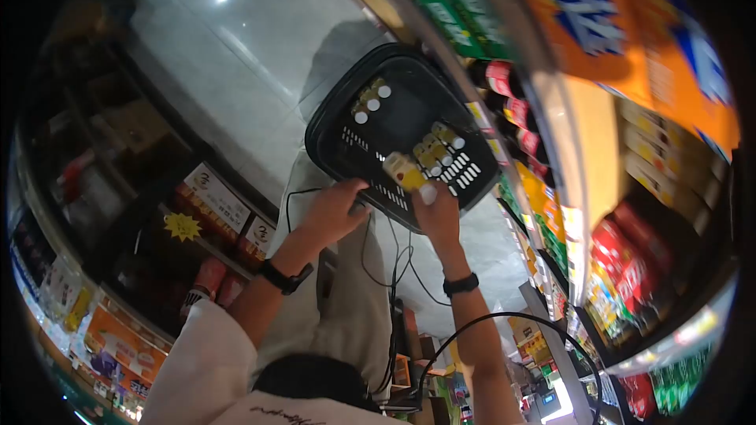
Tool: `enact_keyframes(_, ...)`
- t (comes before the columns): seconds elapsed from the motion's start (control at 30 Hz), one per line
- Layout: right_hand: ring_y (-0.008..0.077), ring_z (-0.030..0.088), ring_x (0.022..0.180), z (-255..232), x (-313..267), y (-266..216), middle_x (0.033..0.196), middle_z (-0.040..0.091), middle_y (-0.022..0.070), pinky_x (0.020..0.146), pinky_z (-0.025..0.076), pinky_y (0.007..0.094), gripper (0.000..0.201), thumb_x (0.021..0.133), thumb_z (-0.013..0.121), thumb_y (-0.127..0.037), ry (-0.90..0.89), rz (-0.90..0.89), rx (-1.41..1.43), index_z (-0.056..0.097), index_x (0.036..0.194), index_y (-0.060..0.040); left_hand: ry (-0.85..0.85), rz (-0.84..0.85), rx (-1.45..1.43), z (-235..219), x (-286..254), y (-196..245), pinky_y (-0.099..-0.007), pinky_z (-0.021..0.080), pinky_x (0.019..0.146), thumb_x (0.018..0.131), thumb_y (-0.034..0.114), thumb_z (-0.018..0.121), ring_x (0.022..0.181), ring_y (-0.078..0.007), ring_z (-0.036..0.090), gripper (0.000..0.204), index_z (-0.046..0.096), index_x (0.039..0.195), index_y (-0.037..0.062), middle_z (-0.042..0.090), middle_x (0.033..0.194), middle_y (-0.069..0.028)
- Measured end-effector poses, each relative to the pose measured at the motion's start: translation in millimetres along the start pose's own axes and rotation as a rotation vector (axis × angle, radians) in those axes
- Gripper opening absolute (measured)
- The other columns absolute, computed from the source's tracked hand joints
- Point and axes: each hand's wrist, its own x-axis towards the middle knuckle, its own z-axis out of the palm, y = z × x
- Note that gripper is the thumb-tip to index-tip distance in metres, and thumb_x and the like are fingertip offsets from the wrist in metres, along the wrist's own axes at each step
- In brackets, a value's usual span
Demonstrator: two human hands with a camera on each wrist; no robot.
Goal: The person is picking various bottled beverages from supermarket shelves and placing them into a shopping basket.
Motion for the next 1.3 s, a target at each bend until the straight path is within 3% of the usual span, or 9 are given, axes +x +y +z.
enact_keyframes(0.27,0.0453,0.067,0.095,172,222,73,0.099,0.07,0.0282,0.082,0.054,0.0512,0.04,0.084,0.07,-0.015,0.116,-0.05,-0.058,0.061,0.12,-0.0006,0.032,-0.335,-0.367,-48,14,-152,-0.0366,0.051,0.091,0.094,0.019,0.071,0.105,-0.0248,0.067,0.033,0.059,0.119,0.0029,0.069,0.112,-0.0105)
enact_keyframes(0.47,0.0464,0.066,0.1,228,318,91,0.105,0.069,0.0309,0.087,0.054,0.0504,0.049,0.084,0.071,-0.023,0.082,0.073,-0.124,0.062,0.126,-0.0012,0.168,-0.376,-0.373,-82,33,-172,-0.0266,0.05,0.066,0.098,0.013,0.067,0.08,-0.0111,0.064,0.022,0.058,0.115,0.0015,0.067,0.089,-0.0044)
enact_keyframes(0.73,0.0432,0.059,0.12,240,351,101,0.13,0.062,0.027,0.101,0.049,0.048,0.064,0.086,0.07,-0.031,-0.057,0.181,-0.096,0.052,0.142,-0.0062,0.129,-0.352,-0.44,-69,38,-167,-0.0291,0.051,0.074,0.098,0.012,0.067,0.079,-0.0116,0.063,0.023,0.059,0.117,0.0018,0.064,0.084,-0.0037)
enact_keyframes(0.9,0.0411,0.058,0.124,216,276,102,0.132,0.061,0.0268,0.105,0.047,0.0446,0.07,0.089,0.069,-0.038,-0.013,0.17,0.015,0.047,0.143,0.0016,0.114,-0.29,-0.29,-72,31,-127,-0.0331,0.054,0.079,0.094,0.013,0.068,0.08,-0.0197,0.067,0.027,0.059,0.116,0.0004,0.067,0.082,-0.0081)
enact_keyframes(0.97,0.042,0.062,0.112,184,222,93,0.115,0.066,0.026,0.092,0.05,0.0486,0.044,0.093,0.063,-0.038,-0.078,0.252,0.096,0.061,0.117,-0.0012,0.127,-0.231,-0.319,-68,18,-103,-0.0342,0.053,0.08,0.096,0.013,0.067,0.08,-0.0195,0.066,0.026,0.058,0.117,0.0014,0.067,0.083,-0.0082)
enact_keyframes(1.03,0.0417,0.064,0.095,170,123,131,0.099,0.066,0.0228,0.08,0.051,0.0493,0.031,0.096,0.053,-0.033,-0.098,-0.266,-0.34,0.062,0.104,-0.004,0.148,-0.157,-0.345,-71,6,-76,-0.0353,0.053,0.081,0.098,0.014,0.066,0.08,-0.0194,0.065,0.025,0.058,0.119,0.0024,0.066,0.084,-0.0084)
enact_keyframes(1.17,0.0417,0.065,0.087,19,-1,69,0.087,0.069,0.0177,0.077,0.051,0.0515,0.032,0.093,0.063,-0.04,-0.369,0.039,-0.187,0.066,0.098,-0.0079,0.141,-0.059,-0.297,-98,-25,10,-0.0367,0.053,0.082,0.097,0.019,0.068,0.083,-0.0195,0.065,0.029,0.058,0.12,0.0038,0.067,0.088,-0.0084)
enact_keyframes(1.2,0.0414,0.067,0.086,-3,-95,52,0.089,0.071,0.0182,0.076,0.053,0.0491,0.038,0.093,0.066,-0.044,-0.039,-0.066,-0.143,0.069,0.105,-0.0084,0.142,-0.017,-0.314,-99,-33,24,-0.0357,0.053,0.077,0.096,0.021,0.069,0.083,-0.0213,0.067,0.031,0.058,0.119,0.0031,0.069,0.089,-0.0093)
enact_keyframes(1.3,0.0361,0.069,0.085,-93,-198,20,0.087,0.071,0.0207,0.075,0.054,0.04,0.036,0.091,0.073,-0.036,-0.032,0.099,0.102,0.07,0.104,-0.0026,0.102,0.064,-0.318,-111,-46,85,-0.0346,0.054,0.072,0.096,0.024,0.07,0.083,-0.0228,0.07,0.034,0.059,0.119,0.0018,0.07,0.09,-0.0102)
